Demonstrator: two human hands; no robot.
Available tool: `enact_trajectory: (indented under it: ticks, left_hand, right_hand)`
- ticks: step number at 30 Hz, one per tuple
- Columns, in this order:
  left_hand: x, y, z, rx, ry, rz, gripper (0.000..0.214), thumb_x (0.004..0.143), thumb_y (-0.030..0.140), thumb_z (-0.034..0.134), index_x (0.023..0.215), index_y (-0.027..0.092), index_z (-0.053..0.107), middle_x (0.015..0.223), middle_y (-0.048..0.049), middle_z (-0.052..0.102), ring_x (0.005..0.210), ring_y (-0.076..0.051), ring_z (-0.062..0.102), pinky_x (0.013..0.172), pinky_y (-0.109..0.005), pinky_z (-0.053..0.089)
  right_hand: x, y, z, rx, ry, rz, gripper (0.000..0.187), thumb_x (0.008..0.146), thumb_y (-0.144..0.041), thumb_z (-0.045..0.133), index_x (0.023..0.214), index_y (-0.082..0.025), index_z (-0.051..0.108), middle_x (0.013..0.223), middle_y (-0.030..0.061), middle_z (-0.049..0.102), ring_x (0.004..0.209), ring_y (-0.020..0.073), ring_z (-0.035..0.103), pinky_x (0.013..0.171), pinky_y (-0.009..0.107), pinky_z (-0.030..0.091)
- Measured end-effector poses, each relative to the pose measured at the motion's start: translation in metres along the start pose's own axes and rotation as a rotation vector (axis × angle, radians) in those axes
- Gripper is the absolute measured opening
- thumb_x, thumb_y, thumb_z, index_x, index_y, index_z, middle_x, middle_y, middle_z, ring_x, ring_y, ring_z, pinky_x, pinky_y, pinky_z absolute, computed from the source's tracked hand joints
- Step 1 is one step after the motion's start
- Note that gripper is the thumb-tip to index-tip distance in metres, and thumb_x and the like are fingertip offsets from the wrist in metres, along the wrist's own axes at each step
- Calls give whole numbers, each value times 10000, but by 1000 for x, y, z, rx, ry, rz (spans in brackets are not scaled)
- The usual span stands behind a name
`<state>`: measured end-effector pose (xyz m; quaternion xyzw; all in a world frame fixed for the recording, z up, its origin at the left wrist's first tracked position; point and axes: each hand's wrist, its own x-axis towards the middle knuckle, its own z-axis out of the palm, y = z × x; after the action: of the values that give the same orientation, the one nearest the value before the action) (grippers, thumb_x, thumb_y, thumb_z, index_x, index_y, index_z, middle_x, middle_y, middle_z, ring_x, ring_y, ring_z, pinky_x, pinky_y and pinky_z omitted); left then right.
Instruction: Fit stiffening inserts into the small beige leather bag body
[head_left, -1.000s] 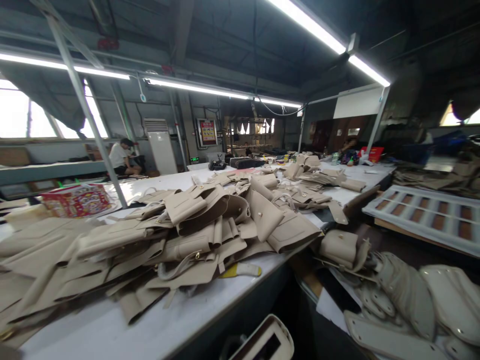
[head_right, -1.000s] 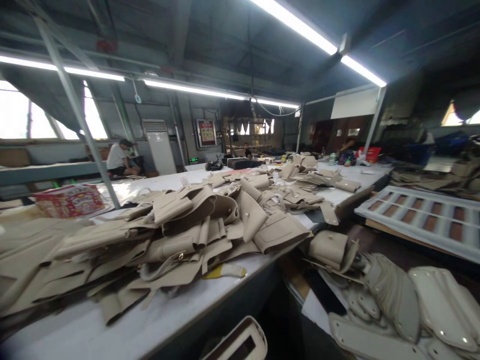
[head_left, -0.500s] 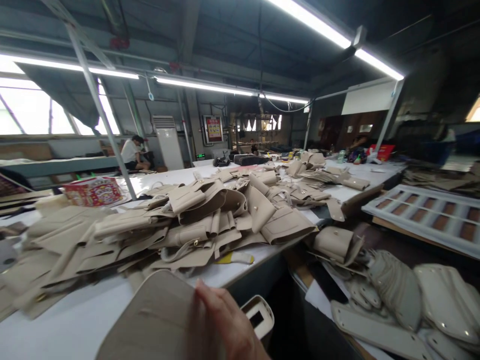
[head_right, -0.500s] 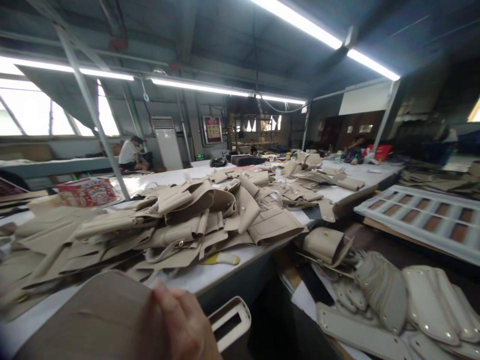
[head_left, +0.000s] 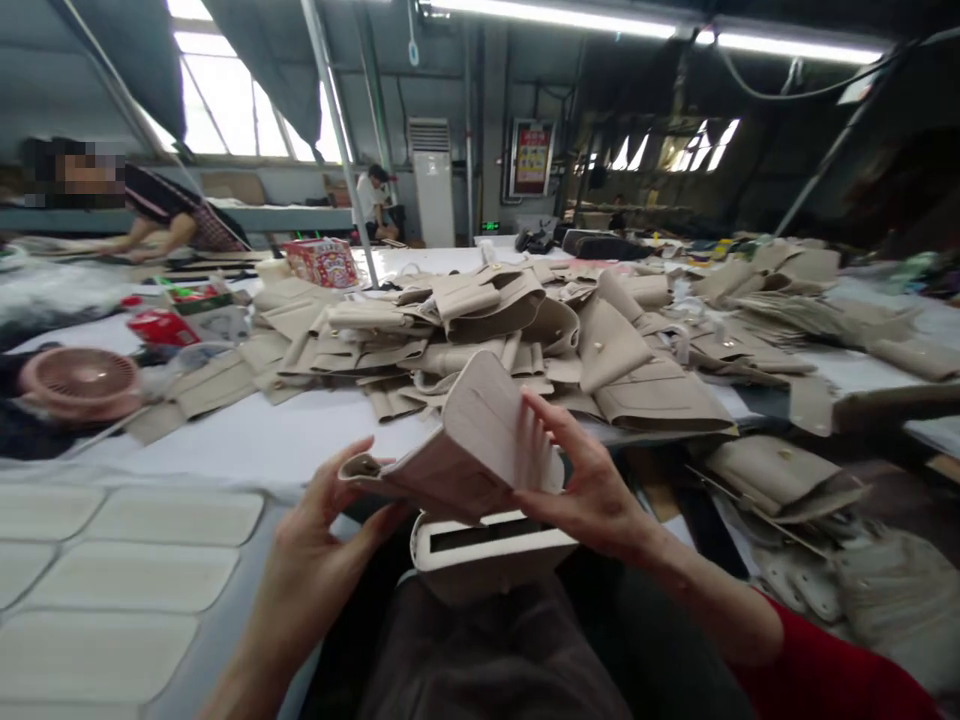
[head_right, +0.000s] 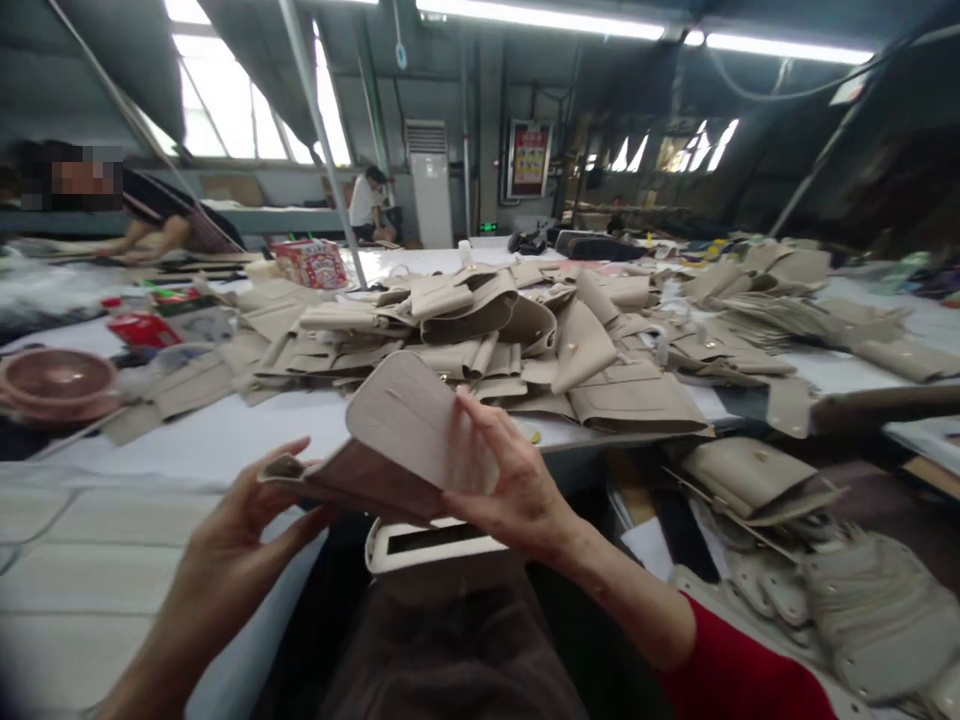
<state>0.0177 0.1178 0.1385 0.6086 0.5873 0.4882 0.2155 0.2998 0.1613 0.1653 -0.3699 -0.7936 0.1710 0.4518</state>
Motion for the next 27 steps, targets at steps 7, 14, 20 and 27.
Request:
enact_trajectory:
  ticks: [7, 14, 20, 27]
  left_hand:
    - [-11, -5, 21, -195, -25, -75, 421, 802, 382, 740, 1157, 260, 550, 1051, -1, 735, 946, -198, 718, 834, -281, 572]
    - [-14, -33, 44, -182, -57, -133, 274, 827, 340, 704, 1009, 254, 518, 881, 51, 702, 851, -169, 691, 765, -255, 521]
    - [-23, -63, 66, -43, -163, -189, 195, 846, 367, 660, 956, 239, 562, 872, 22, 686, 837, -187, 642, 757, -290, 462]
    - [-43, -108, 80, -228, -83, -373, 507, 867, 524, 611, 1266, 222, 532, 1388, -100, 561, 1339, -273, 475, 1143, -425, 343]
  right_hand:
    - [-14, 21, 14, -5, -35, 50, 906, 731, -226, 777, 1519, -243, 331, 1461, 115, 482, 1297, 289, 487, 1081, 453, 438]
    - [-19, 35, 19, -84, -118, 34, 872, 769, -263, 764, 1519, -225, 318, 1472, 128, 464, 1355, 307, 442, 1130, 467, 408]
    - [-26, 50, 24, -215, -263, 18, 919, 760, -198, 748, 1537, -253, 260, 1445, 109, 469, 1325, 291, 461, 1110, 465, 429]
    - [-35, 57, 33, -596, -446, -54, 885, 802, -178, 703, 1553, -224, 237, 1452, 144, 424, 1237, 339, 482, 938, 491, 504]
